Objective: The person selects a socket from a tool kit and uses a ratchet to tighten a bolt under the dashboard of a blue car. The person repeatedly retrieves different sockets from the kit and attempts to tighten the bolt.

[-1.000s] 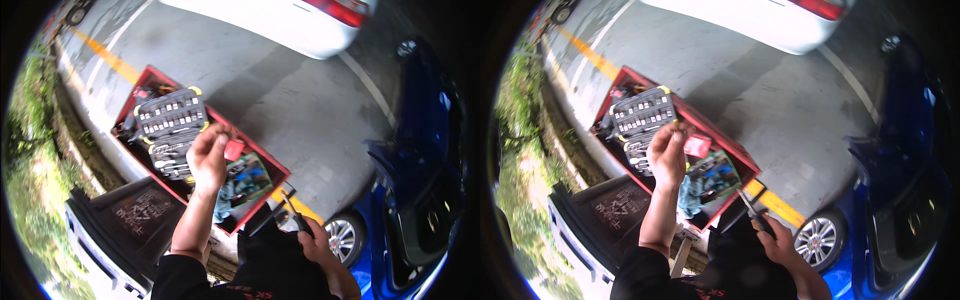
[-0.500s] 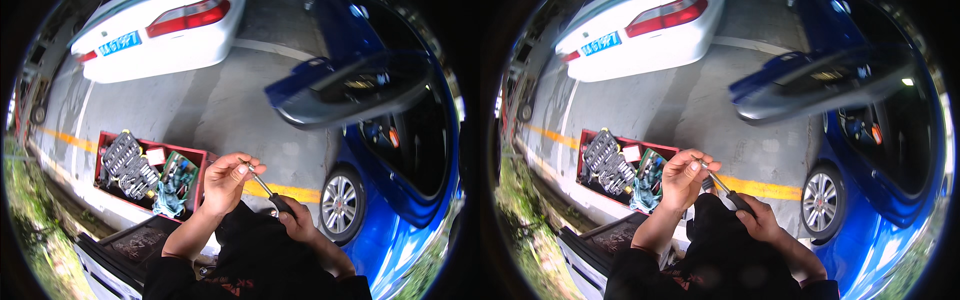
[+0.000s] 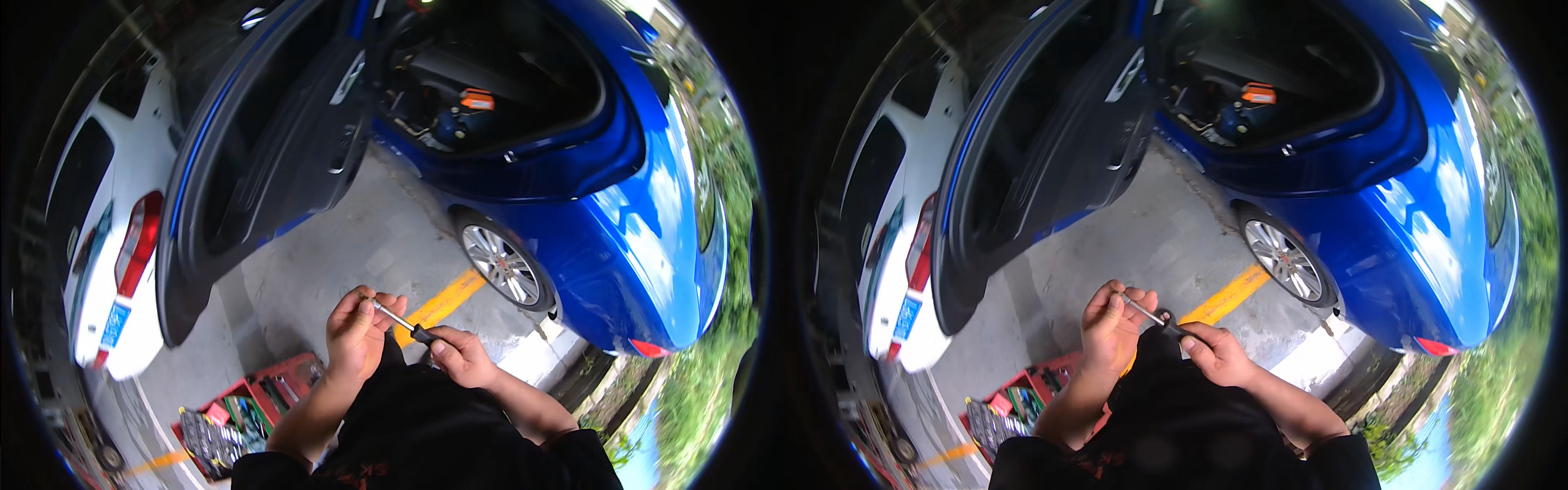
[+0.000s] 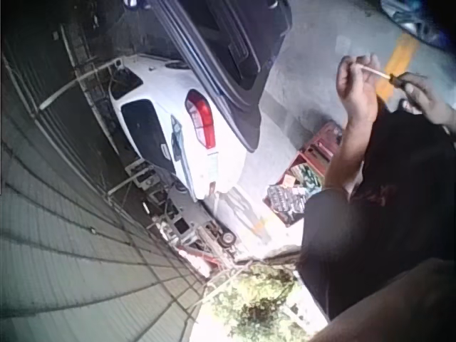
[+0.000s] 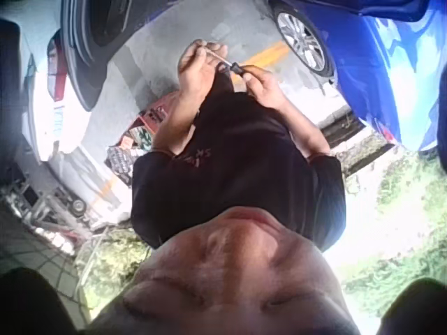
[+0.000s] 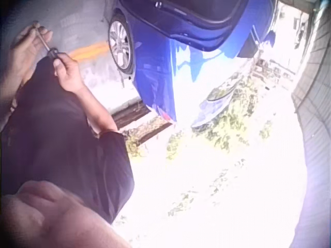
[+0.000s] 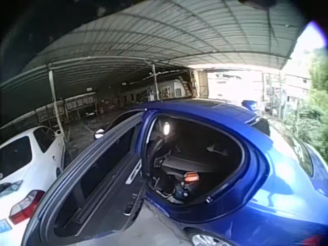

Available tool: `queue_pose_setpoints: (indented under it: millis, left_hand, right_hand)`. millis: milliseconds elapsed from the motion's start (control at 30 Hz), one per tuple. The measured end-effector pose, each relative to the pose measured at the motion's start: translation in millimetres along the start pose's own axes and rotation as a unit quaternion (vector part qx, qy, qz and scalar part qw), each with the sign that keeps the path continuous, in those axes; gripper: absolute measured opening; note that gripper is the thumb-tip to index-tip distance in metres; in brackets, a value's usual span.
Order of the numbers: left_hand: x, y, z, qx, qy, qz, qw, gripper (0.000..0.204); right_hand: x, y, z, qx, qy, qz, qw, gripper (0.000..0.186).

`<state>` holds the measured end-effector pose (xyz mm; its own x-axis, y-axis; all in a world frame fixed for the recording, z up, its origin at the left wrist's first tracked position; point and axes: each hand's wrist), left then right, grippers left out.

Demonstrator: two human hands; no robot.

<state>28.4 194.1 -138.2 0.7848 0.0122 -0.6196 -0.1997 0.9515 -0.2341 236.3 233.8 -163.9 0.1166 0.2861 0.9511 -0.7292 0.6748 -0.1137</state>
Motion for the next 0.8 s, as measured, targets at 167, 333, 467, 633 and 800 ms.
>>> queue_pose_setpoints:
  millis: [167,333,467,633,800]
  left_hand:
    - [30.8,117.9,15.5,0.003,0.157,-0.118,0.981,0.025]
    - [53.7,210.5,59.9,0.099,0.63,0.266,0.723,0.054]
    - [71.4,260.3,105.7,0.441,0.624,0.294,0.574,0.05]
    - [81.0,355.3,145.9,0.444,0.555,0.386,0.588,0.047]
    - [81.1,464.6,150.0,0.262,0.413,0.193,0.85,0.027]
  right_hand:
    - [22.3,31.2,-56.7,-0.155,-0.05,0.008,0.987,0.034]
    - [62.6,63.4,-109.7,-0.279,-0.349,0.016,0.894,0.045]
    - [105.6,90.2,-143.7,-0.306,-0.411,-0.001,0.859,0.035]
    - [171.4,127.2,-204.4,-0.219,-0.403,0.043,0.888,0.067]
    - [251.3,147.3,-343.2,-0.349,-0.616,-0.149,0.69,0.057]
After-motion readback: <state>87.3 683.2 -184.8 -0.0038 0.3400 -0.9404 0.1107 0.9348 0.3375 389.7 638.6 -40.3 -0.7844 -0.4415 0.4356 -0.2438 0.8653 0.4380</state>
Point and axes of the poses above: each hand's wrist, its own y-axis towards the middle knuckle, its own z-axis out of the palm, x = y × z, and after that the axes turned 8 degrees about -z, right-handed
